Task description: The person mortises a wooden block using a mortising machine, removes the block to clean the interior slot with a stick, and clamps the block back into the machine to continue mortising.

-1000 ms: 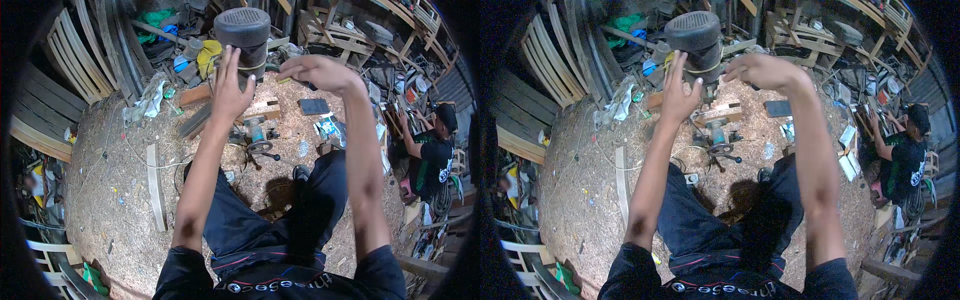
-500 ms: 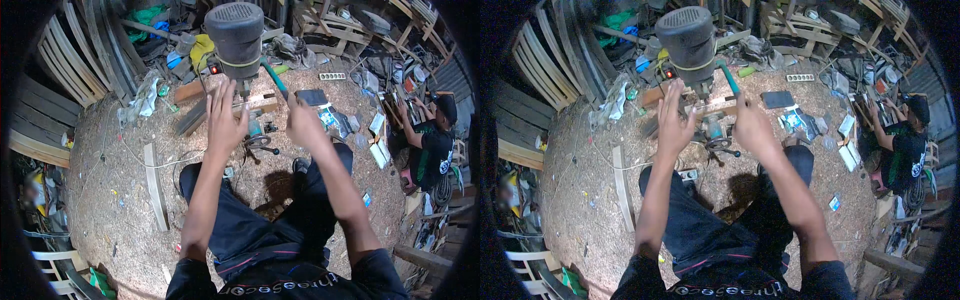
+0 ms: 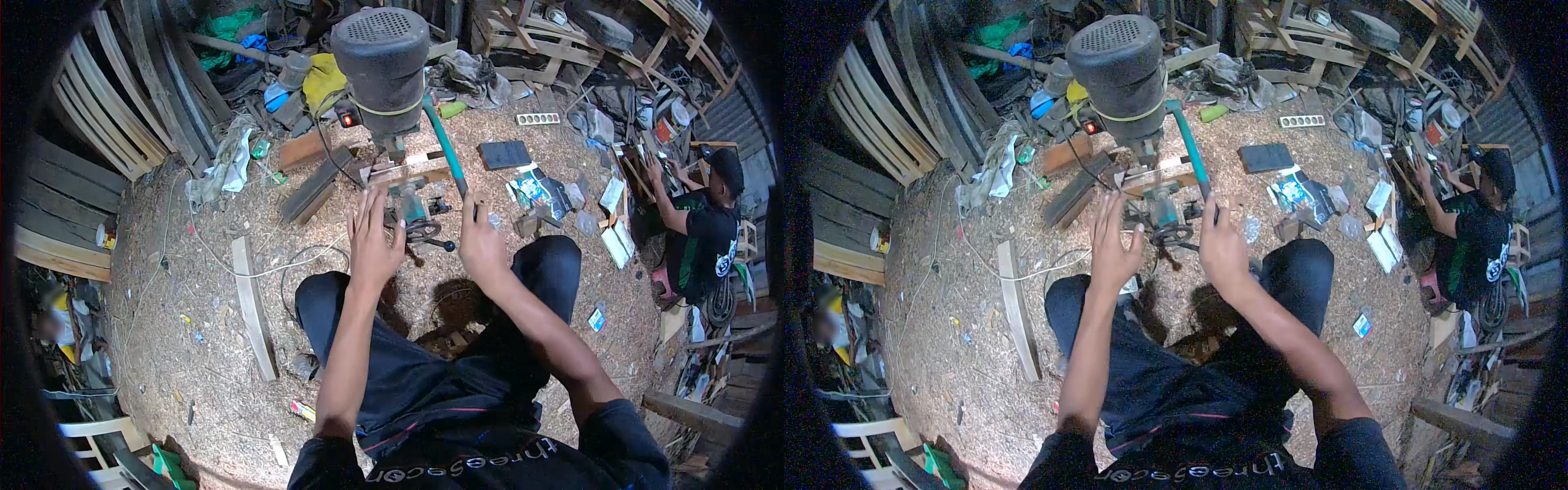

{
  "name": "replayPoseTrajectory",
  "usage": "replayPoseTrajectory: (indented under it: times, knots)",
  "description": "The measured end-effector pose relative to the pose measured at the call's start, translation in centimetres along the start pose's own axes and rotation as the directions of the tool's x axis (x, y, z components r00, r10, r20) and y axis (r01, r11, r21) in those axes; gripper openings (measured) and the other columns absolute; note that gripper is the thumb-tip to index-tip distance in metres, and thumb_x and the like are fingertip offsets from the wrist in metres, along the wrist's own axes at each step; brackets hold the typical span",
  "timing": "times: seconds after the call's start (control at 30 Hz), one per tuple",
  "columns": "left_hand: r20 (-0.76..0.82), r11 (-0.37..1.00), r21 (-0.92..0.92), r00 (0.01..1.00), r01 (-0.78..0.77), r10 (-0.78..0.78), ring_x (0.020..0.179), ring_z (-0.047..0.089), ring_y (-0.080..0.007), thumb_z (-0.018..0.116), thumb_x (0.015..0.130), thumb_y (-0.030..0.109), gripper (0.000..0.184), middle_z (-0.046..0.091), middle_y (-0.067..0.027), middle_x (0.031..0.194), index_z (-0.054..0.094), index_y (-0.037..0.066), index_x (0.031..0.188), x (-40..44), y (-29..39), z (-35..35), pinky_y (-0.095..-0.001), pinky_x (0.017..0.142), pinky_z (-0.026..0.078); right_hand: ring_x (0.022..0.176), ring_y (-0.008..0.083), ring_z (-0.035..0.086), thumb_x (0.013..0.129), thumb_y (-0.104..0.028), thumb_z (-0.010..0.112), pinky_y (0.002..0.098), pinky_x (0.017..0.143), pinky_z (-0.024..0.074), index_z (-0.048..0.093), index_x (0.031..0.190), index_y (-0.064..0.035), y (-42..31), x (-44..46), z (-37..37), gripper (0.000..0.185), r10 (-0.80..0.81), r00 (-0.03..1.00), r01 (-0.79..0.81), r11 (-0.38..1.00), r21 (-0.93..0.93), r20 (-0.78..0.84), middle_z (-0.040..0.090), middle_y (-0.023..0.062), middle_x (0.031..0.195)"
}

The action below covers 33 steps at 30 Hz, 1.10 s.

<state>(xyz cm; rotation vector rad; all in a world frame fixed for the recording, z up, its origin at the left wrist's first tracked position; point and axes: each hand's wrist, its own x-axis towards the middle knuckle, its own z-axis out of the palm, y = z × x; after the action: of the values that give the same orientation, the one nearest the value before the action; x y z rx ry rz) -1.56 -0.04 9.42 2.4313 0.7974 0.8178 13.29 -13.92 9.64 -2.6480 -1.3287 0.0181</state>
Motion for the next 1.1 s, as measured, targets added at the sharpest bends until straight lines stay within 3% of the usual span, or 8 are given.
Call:
replayPoseTrajectory:
  times: [0.07, 0.17, 0.2, 0.3, 0.57, 0.9, 1.03, 1.1]
  knots:
    - [0.032, 1.0, -0.016, 0.999, 0.012, -0.012, 0.139, 0.035, -0.0347, 0.063, 0.086, 0.013, 0.059, 0.042, -0.0189, 0.146, 0.042, 0.004, 0.141, -1.0, -0.9, 0.9, -0.0523, 0.115, 0.021, 0.102, 0.0432, 0.062, 0.082, 0.003, 0.05, 0.0454, 0.071, 0.0572, 0.029, 0.144, 0.0083, 0.7, -0.7, 5.1, 0.065, -0.03, 0.99, 0.029, 1.0, -0.004, -0.137, 0.043, 0.0315, 0.135]
    - [0.119, 0.999, -0.007, 0.992, 0.048, -0.046, 0.14, 0.034, -0.0348, 0.063, 0.087, 0.014, 0.059, 0.041, -0.0188, 0.147, 0.041, 0.004, 0.142, -2.0, -0.9, 1.7, -0.0527, 0.115, 0.02, 0.109, 0.0449, 0.057, 0.079, 0.005, 0.048, 0.0471, 0.075, 0.0557, 0.026, 0.146, 0.0041, 1.5, -0.3, 6.5, 0.07, -0.191, 0.909, 0.158, 0.98, -0.117, -0.369, 0.036, 0.0274, 0.144]
    - [0.15, 0.999, -0.012, 0.987, 0.053, -0.051, 0.141, 0.033, -0.0347, 0.062, 0.087, 0.015, 0.06, 0.04, -0.0188, 0.148, 0.04, 0.004, 0.142, -2.4, -1.0, 2.1, -0.0527, 0.116, 0.02, 0.11, 0.0414, 0.058, 0.08, 0.006, 0.05, 0.045, 0.078, 0.0557, 0.029, 0.145, 0.0059, 0.9, -0.5, 5.4, 0.069, -0.063, 0.984, 0.065, 0.998, 0.003, -0.166, 0.039, 0.0257, 0.144]
    - [0.211, 0.998, -0.018, 0.976, 0.06, -0.055, 0.143, 0.029, -0.0345, 0.062, 0.088, 0.016, 0.061, 0.036, -0.0187, 0.151, 0.039, 0.005, 0.143, -2.3, -1.4, 3.1, -0.0526, 0.116, 0.018, 0.107, 0.0429, 0.06, 0.078, 0.006, 0.051, 0.0441, 0.078, 0.0558, 0.029, 0.146, 0.0037, 0.4, -0.5, 4.5, 0.072, 0.032, 0.998, -0.023, 0.99, 0.141, -0.06, 0.039, 0.0253, 0.144]
    - [0.242, 0.995, -0.039, 0.967, 0.093, -0.081, 0.143, 0.029, -0.0341, 0.063, 0.087, 0.016, 0.063, 0.037, -0.0186, 0.15, 0.038, 0.007, 0.144, -2.5, -2.1, 4.4, -0.0515, 0.116, 0.02, 0.103, 0.0437, 0.061, 0.076, 0.008, 0.052, 0.0449, 0.072, 0.0566, 0.021, 0.15, -0.0006, 1.4, -0.8, 9.9, 0.081, 0.011, 0.992, 0.008, 0.989, 0.15, -0.126, 0.035, 0.0247, 0.146]
    - [0.176, 0.998, -0.019, 0.982, 0.065, -0.061, 0.141, 0.033, -0.033, 0.06, 0.09, 0.021, 0.057, 0.04, -0.0188, 0.148, 0.042, 0.003, 0.141, -2.3, -2.6, 4.3, -0.0527, 0.116, 0.021, 0.087, 0.047, 0.063, 0.076, 0.008, 0.055, 0.0495, 0.073, 0.0548, 0.028, 0.147, 0.0011, 0.5, 0.2, 0.0, 0.076, 0.001, 1.0, 0.001, 0.966, 0.258, -0.009, 0.037, 0.0262, 0.143]
    - [0.165, 0.998, -0.02, 0.985, 0.056, -0.052, 0.14, 0.034, -0.0333, 0.059, 0.09, 0.022, 0.056, 0.042, -0.0193, 0.147, 0.042, 0.004, 0.141, -2.1, -2.6, 4.0, -0.0522, 0.116, 0.021, 0.089, 0.0462, 0.063, 0.077, 0.004, 0.057, 0.0495, 0.078, 0.0539, 0.048, 0.132, 0.0058, 0.4, 2.2, -5.9, 0.056, -0.108, 0.958, 0.185, 0.941, 0.285, -0.266, 0.057, 0.0268, 0.122]
    - [0.014, 0.999, -0.033, 1.0, 0.018, -0.017, 0.13, 0.046, -0.0349, 0.061, 0.088, 0.017, 0.047, 0.053, -0.0207, 0.135, 0.052, 0.002, 0.132, -1.5, -1.8, 3.1, -0.0482, 0.111, 0.031, 0.094, 0.0435, 0.064, 0.082, -0.003, 0.062, 0.0487, 0.079, 0.0531, 0.064, 0.103, 0.0049, -0.4, 3.5, -8.5, 0.023, -0.134, 0.884, 0.282, 0.916, 0.284, -0.447, 0.064, 0.0273, 0.103]
